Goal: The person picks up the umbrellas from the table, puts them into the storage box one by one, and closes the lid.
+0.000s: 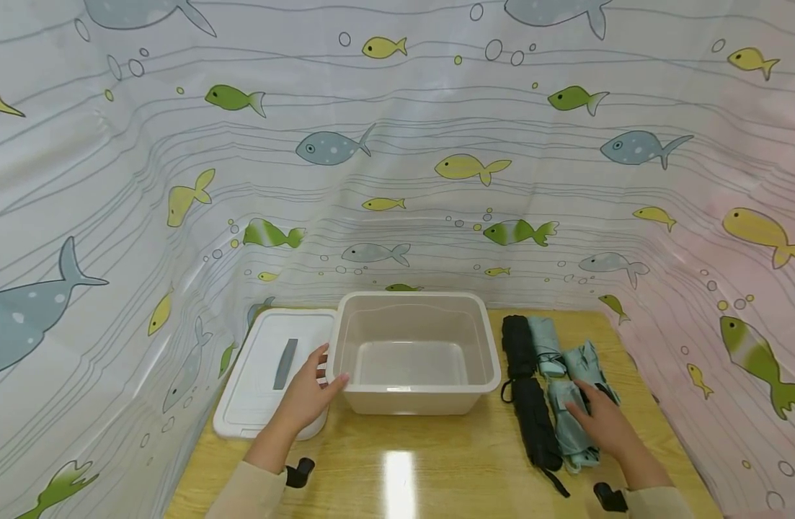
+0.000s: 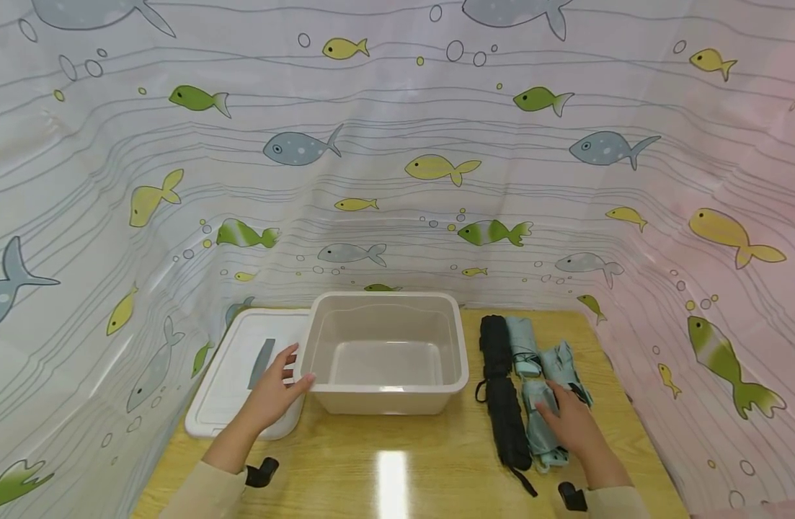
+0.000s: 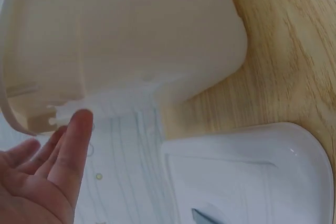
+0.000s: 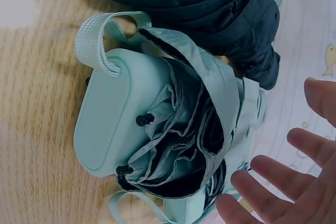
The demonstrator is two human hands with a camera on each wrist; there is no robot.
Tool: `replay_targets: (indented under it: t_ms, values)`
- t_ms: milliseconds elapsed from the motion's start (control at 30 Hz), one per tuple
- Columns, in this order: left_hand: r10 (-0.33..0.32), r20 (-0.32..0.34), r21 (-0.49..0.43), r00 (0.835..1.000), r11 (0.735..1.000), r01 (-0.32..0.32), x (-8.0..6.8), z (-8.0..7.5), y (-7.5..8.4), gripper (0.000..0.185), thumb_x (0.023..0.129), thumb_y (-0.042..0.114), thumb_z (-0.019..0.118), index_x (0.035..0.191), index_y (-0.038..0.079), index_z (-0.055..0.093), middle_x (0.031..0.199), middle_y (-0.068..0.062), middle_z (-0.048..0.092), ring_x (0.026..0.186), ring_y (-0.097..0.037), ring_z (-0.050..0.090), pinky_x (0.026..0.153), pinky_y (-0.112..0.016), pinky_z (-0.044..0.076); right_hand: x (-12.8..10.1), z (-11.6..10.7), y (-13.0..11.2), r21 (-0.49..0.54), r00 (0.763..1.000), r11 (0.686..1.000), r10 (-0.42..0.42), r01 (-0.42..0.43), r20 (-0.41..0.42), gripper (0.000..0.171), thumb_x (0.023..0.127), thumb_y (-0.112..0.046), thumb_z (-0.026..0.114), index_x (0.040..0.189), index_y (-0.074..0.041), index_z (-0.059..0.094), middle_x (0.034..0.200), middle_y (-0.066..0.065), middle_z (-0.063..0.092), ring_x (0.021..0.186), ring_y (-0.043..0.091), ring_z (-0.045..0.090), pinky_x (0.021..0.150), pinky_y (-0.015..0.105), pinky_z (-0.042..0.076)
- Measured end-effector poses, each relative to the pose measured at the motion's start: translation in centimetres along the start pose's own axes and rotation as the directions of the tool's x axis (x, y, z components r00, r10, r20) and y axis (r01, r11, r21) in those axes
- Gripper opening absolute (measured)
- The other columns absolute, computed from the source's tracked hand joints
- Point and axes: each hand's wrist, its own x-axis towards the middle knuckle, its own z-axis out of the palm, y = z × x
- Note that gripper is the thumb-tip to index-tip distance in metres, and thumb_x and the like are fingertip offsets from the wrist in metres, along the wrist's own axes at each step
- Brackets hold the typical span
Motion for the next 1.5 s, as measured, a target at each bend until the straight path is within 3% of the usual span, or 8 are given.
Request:
replay_targets:
  t_ms: [300,767,933,1200,1500]
  values:
    - [-0.041,0.012,-0.054,0.999,0.998,0.041,0.2,0.0,0.2,0.088,0.09,0.037,0.077,0.156,0.008,0.027,0.142,-0.02,0.049,0.118,-0.035,0.06,0.084,-0.04,0.057,0.2,0.4,0.6,0.119,0.996,0.989,0.084,-0.086,0.024,0.072,0.105,-0.038,0.052,0.149,0.015,0.027,0.137,0.045,0.041,0.118,0.058,0.05,0.09,0.063,0.047]
    - [-0.04,0.039,-0.052,0.998,0.998,0.042,0.3,-0.2,0.5,0.088,0.09,0.032,0.077,0.157,0.006,0.026,0.144,-0.023,0.047,0.121,-0.036,0.057,0.09,-0.042,0.056,0.8,0.7,1.5,0.141,0.969,0.961,0.227,-0.238,0.095,0.073,0.106,-0.043,0.047,0.147,0.014,0.027,0.134,0.044,0.044,0.12,0.058,0.047,0.09,0.062,0.046]
    - [-0.039,0.05,-0.053,0.998,0.998,0.042,0.3,-0.3,0.6,0.089,0.09,0.031,0.077,0.157,0.006,0.025,0.144,-0.023,0.047,0.122,-0.037,0.057,0.091,-0.042,0.055,1.0,0.8,1.8,0.128,0.962,0.957,0.247,-0.262,0.119,0.071,0.105,-0.04,0.047,0.144,0.017,0.029,0.13,0.044,0.046,0.115,0.057,0.05,0.089,0.061,0.046]
    - [-0.042,0.068,-0.04,0.997,0.998,0.045,0.2,-0.4,0.6,0.091,0.09,0.033,0.078,0.157,0.005,0.024,0.143,-0.023,0.047,0.123,-0.038,0.056,0.091,-0.041,0.055,1.8,0.6,1.9,0.073,0.944,0.949,0.293,-0.307,0.15,0.081,0.102,-0.05,0.049,0.138,0.022,0.035,0.138,0.046,0.037,0.121,0.062,0.042,0.093,0.065,0.042]
    - [-0.048,0.08,-0.011,0.996,0.999,0.049,0.4,-0.4,0.7,0.092,0.09,0.036,0.077,0.158,0.005,0.023,0.143,-0.023,0.047,0.123,-0.039,0.056,0.091,-0.042,0.055,2.4,0.8,1.6,0.047,0.938,0.946,0.311,-0.321,0.151,0.089,0.098,-0.057,0.055,0.138,0.021,0.037,0.137,0.045,0.039,0.12,0.061,0.044,0.093,0.065,0.043]
